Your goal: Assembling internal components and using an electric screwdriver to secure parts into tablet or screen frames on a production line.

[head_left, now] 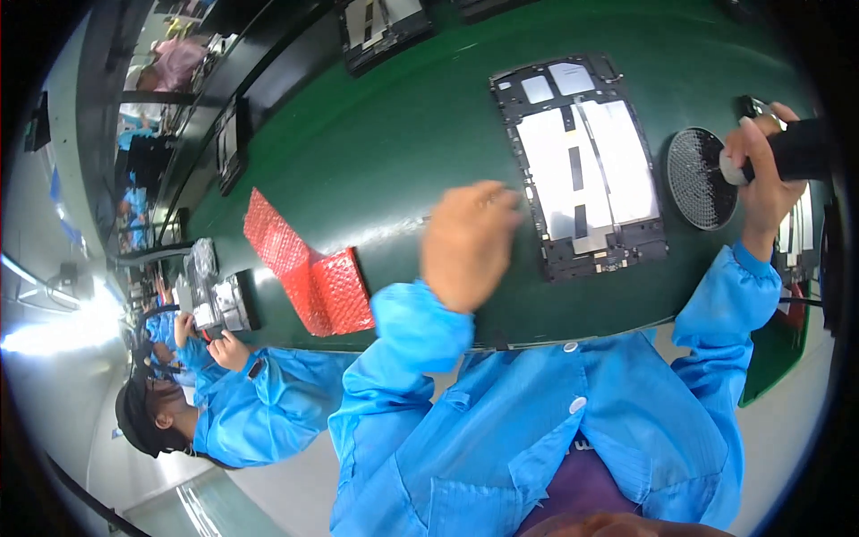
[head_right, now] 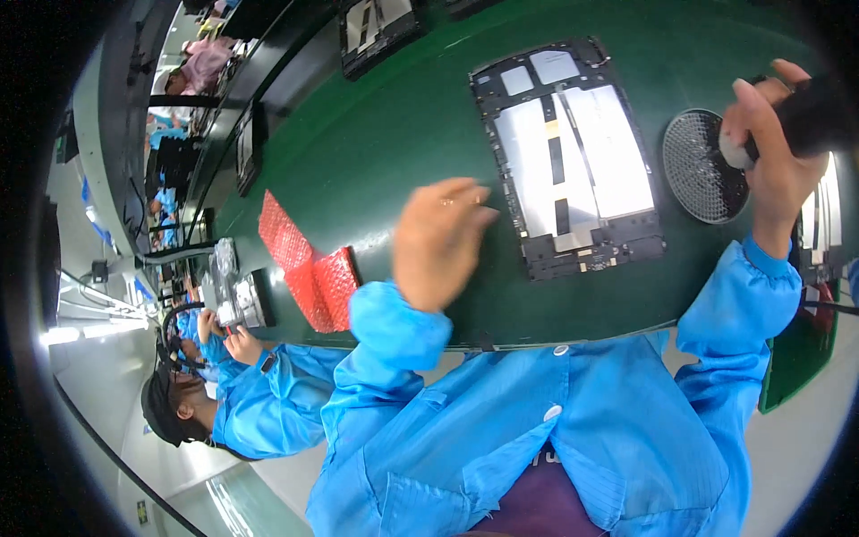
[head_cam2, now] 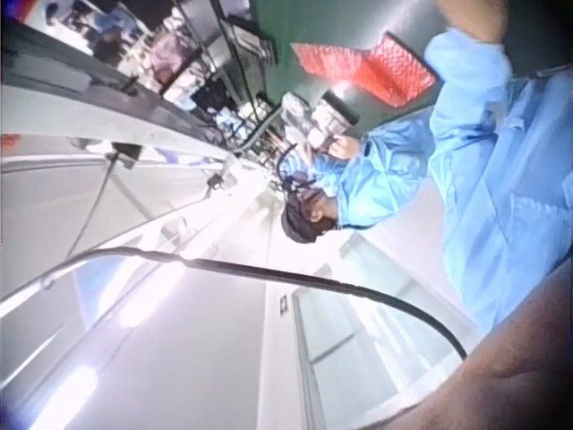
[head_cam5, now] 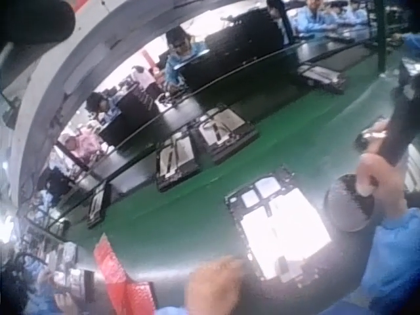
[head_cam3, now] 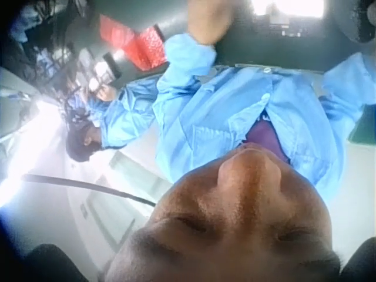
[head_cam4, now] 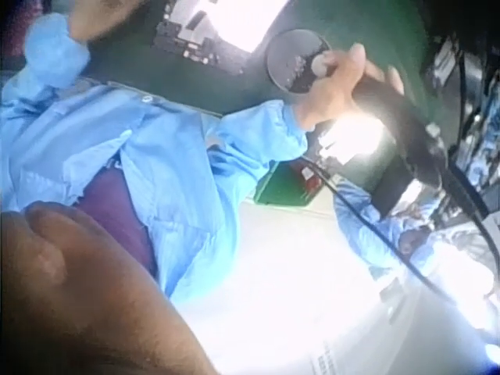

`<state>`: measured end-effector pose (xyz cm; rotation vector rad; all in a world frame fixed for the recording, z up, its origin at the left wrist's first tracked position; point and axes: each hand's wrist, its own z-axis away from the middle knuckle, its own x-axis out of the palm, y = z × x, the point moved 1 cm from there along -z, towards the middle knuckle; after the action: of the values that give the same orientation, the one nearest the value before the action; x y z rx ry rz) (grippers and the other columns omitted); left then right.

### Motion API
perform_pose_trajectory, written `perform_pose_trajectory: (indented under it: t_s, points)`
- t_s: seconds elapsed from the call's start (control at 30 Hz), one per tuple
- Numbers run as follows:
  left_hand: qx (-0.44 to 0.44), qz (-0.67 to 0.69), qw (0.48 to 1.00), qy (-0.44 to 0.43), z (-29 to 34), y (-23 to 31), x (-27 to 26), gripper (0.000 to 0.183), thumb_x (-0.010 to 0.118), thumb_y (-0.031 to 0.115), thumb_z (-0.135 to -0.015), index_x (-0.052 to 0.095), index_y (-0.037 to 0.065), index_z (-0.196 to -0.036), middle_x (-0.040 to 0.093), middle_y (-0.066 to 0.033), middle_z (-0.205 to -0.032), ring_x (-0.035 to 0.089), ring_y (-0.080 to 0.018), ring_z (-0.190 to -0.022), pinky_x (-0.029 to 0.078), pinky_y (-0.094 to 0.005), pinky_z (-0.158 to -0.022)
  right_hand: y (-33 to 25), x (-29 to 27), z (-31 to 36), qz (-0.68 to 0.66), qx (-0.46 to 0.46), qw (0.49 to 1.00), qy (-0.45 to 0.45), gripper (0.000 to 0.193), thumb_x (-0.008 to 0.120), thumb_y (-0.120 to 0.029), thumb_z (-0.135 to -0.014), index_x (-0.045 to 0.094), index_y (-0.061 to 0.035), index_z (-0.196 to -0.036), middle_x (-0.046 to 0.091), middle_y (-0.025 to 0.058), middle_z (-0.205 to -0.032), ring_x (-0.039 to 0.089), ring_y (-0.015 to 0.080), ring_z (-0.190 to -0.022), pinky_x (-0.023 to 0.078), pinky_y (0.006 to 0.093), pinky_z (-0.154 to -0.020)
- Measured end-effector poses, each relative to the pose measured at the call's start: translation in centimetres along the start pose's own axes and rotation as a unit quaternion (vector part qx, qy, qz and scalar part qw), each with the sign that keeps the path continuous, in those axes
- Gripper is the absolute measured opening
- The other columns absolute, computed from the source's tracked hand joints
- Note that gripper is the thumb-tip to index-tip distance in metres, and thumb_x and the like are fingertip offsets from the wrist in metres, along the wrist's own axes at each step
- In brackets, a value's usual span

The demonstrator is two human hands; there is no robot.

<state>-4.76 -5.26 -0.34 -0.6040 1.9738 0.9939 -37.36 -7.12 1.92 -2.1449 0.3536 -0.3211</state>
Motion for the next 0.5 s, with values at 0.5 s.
perform_pose_trajectory:
  t_s: [0.5]
  points:
    - [-0.306,0.303,0.88,-0.201,2.3,-8.8,-4.3,0.014,0.075,0.003,-0.068,0.065,0.0,-0.077,0.064,-0.005,-0.067,0.058,-0.0096,-0.061,0.048,-0.0235,-0.059,-0.8,3.0,1.3,-0.03,-0.001,0.999,-0.023,0.038,0.062,0.002,-0.079,0.043,0.0038,-0.112,0.051,0.0053,-0.061,0.051,0.0133,-0.051,0.042,0.026,-0.051]
